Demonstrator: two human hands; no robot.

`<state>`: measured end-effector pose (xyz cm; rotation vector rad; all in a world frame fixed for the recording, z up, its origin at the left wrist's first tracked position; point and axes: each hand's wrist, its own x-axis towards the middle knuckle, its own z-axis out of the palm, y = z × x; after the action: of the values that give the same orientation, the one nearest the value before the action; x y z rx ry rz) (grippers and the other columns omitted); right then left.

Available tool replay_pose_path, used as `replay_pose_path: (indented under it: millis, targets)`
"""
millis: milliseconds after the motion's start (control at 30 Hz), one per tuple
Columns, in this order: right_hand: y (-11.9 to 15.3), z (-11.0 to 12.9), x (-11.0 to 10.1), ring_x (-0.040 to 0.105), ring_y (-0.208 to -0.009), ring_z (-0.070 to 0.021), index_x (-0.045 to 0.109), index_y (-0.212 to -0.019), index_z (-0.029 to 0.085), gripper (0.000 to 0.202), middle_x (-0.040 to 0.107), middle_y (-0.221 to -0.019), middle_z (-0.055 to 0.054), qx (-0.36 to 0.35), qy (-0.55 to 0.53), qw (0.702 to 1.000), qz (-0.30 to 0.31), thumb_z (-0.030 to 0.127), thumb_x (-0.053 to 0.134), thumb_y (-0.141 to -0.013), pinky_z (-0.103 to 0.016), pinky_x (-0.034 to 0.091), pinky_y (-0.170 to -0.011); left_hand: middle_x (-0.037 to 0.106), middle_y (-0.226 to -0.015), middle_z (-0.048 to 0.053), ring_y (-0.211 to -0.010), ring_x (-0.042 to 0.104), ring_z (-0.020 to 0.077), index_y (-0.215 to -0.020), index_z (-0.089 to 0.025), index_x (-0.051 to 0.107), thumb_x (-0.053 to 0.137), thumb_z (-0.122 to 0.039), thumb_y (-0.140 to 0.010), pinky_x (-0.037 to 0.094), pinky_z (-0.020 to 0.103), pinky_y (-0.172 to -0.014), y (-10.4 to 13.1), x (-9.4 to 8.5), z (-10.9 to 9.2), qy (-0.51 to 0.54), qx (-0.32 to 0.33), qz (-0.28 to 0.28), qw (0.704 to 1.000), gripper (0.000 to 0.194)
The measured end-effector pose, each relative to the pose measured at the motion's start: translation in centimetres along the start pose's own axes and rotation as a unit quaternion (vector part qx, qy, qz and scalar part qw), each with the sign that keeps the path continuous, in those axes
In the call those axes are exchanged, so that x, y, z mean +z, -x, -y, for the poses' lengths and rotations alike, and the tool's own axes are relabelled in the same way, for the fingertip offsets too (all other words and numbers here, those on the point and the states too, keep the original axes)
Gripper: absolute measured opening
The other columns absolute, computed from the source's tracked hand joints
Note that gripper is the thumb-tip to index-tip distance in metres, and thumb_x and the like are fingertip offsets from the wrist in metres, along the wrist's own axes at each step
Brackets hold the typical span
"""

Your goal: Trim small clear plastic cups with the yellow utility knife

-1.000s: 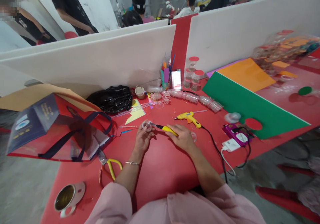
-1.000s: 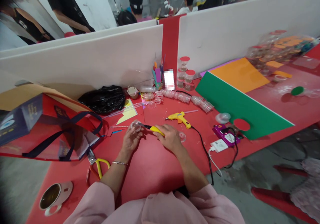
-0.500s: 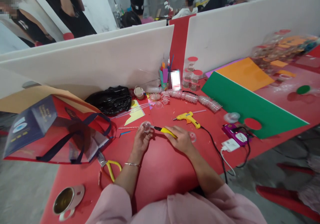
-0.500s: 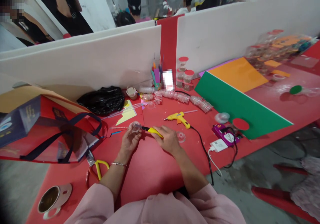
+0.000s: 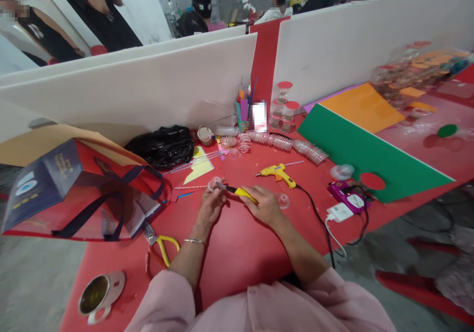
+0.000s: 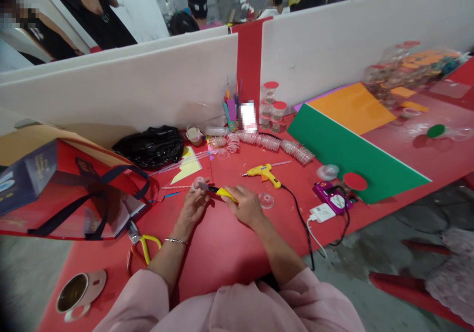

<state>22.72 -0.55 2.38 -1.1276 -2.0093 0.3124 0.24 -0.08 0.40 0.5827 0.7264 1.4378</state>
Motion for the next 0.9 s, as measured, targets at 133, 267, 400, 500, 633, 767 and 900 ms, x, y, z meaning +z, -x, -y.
replay_pose_path:
  millis: [133,267,400,500,633,767,900]
  targets:
    - [0.2,-0.1,0.3,0.071,-0.099,-0.022,0.069,-0.132,0.025,0.034,0.076,-0.109,-0.008,0.002,-0.002,1.0,-0.012,0.04,0.059,-0.103,-0.035,0.057,-0.092,0.073,-0.091,0.008,-0.067,0.066,0.0134,-0.12,-0.016,0.072,0.081,-0.029,-0.085,0.054,0.024,-0.055,-0.1,-0.4,0.4,-0.026,-0.013,-0.007,1.0,0.039]
    - [0.1,-0.1,0.5,0.071,-0.1,-0.0226,0.069,-0.134,0.026,0.036,0.076,-0.108,-0.009,0.001,0.009,1.0,-0.021,0.041,0.06,-0.102,-0.036,0.057,-0.091,0.072,-0.089,0.008,-0.076,0.069,0.0184,-0.117,-0.019,0.073,0.08,-0.038,-0.086,0.056,0.027,-0.058,-0.1,-0.6,0.5,-0.038,-0.016,-0.013,0.999,0.037]
    - [-0.1,-0.2,0.5,0.07,-0.096,-0.0223,0.069,-0.134,0.027,0.035,0.075,-0.105,-0.009,-0.013,0.024,0.999,-0.016,0.04,0.06,-0.103,-0.037,0.057,-0.088,0.073,-0.093,0.009,-0.078,0.069,0.0185,-0.123,-0.018,0.07,0.077,-0.043,-0.089,0.058,0.028,-0.062,0.0,-0.2,0.1,-0.044,-0.028,0.005,0.999,0.043]
    - [-0.1,-0.3,0.6,0.069,-0.096,-0.0222,0.068,-0.136,0.028,0.036,0.075,-0.105,-0.008,-0.019,0.029,0.999,-0.016,0.038,0.059,-0.103,-0.037,0.056,-0.09,0.074,-0.1,0.011,-0.081,0.07,0.0179,-0.123,-0.016,0.07,0.075,-0.041,-0.091,0.058,0.026,-0.063,0.1,0.1,-0.1,-0.032,-0.024,0.019,0.999,0.041]
    - [0.2,-0.4,0.9,0.068,-0.099,-0.0223,0.067,-0.138,0.029,0.037,0.073,-0.106,-0.008,-0.02,0.028,0.999,-0.017,0.038,0.059,-0.103,-0.037,0.055,-0.091,0.073,-0.113,0.014,-0.082,0.07,0.0188,-0.122,-0.017,0.07,0.074,-0.042,-0.092,0.058,0.028,-0.059,0.1,0.2,-0.1,-0.029,-0.022,0.034,0.999,0.04]
    - [0.2,-0.9,0.9,0.067,-0.1,-0.0229,0.066,-0.139,0.03,0.038,0.073,-0.107,-0.008,-0.02,0.044,0.999,-0.021,0.038,0.06,-0.103,-0.04,0.054,-0.093,0.074,-0.119,0.014,-0.082,0.07,0.0175,-0.117,-0.018,0.071,0.078,-0.039,-0.089,0.057,0.026,-0.063,0.1,-0.1,0.0,-0.029,-0.027,0.021,0.999,0.036]
    - [-0.3,-2.0,0.0,0.067,-0.099,-0.0246,0.069,-0.137,0.028,0.037,0.074,-0.105,-0.009,0.007,0.075,0.994,-0.076,0.038,0.06,-0.103,-0.041,0.054,-0.09,0.074,-0.121,0.013,-0.079,0.071,0.0161,-0.108,-0.019,0.071,0.082,-0.036,-0.086,0.057,0.025,-0.064,0.0,-0.5,0.2,-0.013,-0.032,0.014,0.999,0.03]
